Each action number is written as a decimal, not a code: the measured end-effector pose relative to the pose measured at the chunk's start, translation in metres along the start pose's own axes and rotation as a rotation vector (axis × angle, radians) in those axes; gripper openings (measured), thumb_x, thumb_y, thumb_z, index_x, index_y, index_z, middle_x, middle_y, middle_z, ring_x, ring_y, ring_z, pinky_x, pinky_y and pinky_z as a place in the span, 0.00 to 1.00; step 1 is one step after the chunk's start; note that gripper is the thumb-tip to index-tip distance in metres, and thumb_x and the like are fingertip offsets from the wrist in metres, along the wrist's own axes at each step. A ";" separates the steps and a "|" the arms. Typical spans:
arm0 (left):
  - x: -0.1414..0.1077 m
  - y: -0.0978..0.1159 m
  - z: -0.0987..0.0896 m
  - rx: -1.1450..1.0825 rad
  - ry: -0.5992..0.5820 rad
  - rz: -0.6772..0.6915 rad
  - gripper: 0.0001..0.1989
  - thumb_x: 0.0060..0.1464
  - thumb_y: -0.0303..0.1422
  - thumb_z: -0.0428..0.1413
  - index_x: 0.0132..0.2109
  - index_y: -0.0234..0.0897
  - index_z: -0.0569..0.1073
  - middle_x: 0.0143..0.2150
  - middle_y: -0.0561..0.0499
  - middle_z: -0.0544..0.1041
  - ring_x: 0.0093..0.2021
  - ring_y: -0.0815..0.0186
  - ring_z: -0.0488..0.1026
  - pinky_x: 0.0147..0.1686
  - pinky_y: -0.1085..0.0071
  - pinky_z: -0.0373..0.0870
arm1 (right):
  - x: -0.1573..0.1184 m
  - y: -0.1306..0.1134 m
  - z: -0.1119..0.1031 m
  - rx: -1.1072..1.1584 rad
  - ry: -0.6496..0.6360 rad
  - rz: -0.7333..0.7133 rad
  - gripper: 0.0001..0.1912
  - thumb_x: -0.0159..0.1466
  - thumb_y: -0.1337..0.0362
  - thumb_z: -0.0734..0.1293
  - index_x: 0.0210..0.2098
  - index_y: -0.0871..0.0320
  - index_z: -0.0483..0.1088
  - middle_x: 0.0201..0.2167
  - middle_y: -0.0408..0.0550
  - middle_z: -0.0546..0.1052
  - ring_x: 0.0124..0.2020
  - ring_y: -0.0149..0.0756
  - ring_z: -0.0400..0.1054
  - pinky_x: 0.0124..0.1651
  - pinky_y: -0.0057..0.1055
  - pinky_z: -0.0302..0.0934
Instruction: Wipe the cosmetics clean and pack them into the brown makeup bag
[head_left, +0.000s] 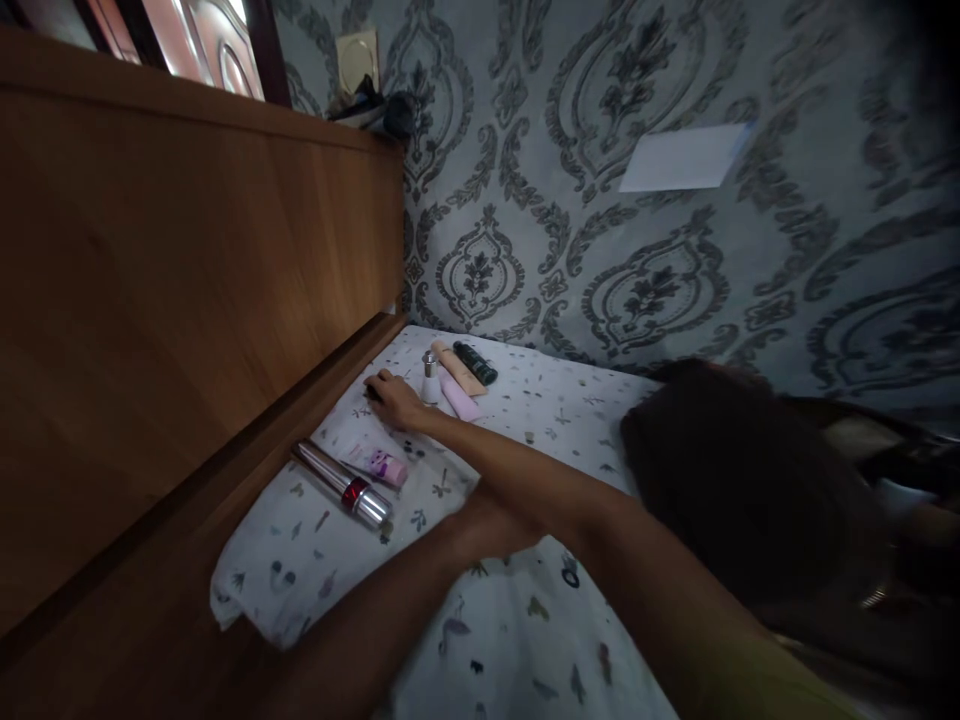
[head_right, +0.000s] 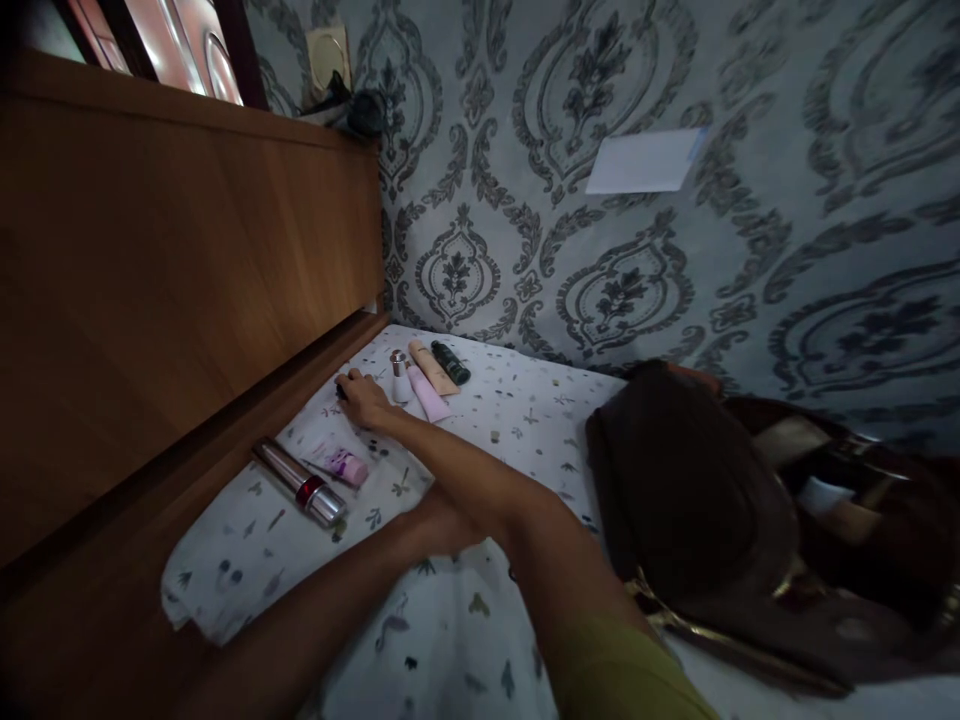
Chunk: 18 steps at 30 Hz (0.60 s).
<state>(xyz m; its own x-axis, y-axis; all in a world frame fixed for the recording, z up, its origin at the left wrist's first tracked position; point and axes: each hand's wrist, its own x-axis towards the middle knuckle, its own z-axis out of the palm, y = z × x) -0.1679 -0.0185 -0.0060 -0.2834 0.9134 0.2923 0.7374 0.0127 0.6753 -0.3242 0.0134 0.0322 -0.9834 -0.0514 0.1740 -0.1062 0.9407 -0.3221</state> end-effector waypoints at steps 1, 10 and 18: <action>0.000 0.002 -0.002 0.013 -0.017 0.033 0.18 0.59 0.30 0.55 0.57 0.36 0.71 0.56 0.41 0.77 0.56 0.51 0.73 0.59 0.59 0.65 | -0.011 0.004 -0.005 0.008 -0.019 -0.042 0.20 0.66 0.66 0.64 0.57 0.59 0.65 0.55 0.56 0.68 0.51 0.44 0.66 0.54 0.37 0.61; 0.004 0.001 -0.007 0.029 -0.013 0.062 0.10 0.58 0.32 0.52 0.38 0.35 0.78 0.38 0.43 0.82 0.40 0.53 0.79 0.45 0.61 0.73 | -0.149 0.053 -0.057 0.864 0.285 0.106 0.21 0.57 0.57 0.72 0.48 0.56 0.70 0.47 0.49 0.73 0.44 0.39 0.70 0.47 0.39 0.69; 0.002 0.007 -0.019 -0.261 0.322 -0.107 0.13 0.63 0.36 0.48 0.44 0.35 0.73 0.35 0.51 0.78 0.35 0.64 0.73 0.39 0.70 0.69 | -0.254 0.078 -0.051 1.491 0.750 0.457 0.26 0.46 0.59 0.78 0.44 0.51 0.70 0.36 0.41 0.72 0.37 0.33 0.73 0.47 0.37 0.72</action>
<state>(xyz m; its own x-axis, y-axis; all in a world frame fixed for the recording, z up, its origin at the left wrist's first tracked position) -0.1746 -0.0238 0.0121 -0.5569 0.7386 0.3799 0.5256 -0.0408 0.8498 -0.0751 0.1171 0.0104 -0.7395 0.6712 0.0512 -0.3198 -0.2834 -0.9041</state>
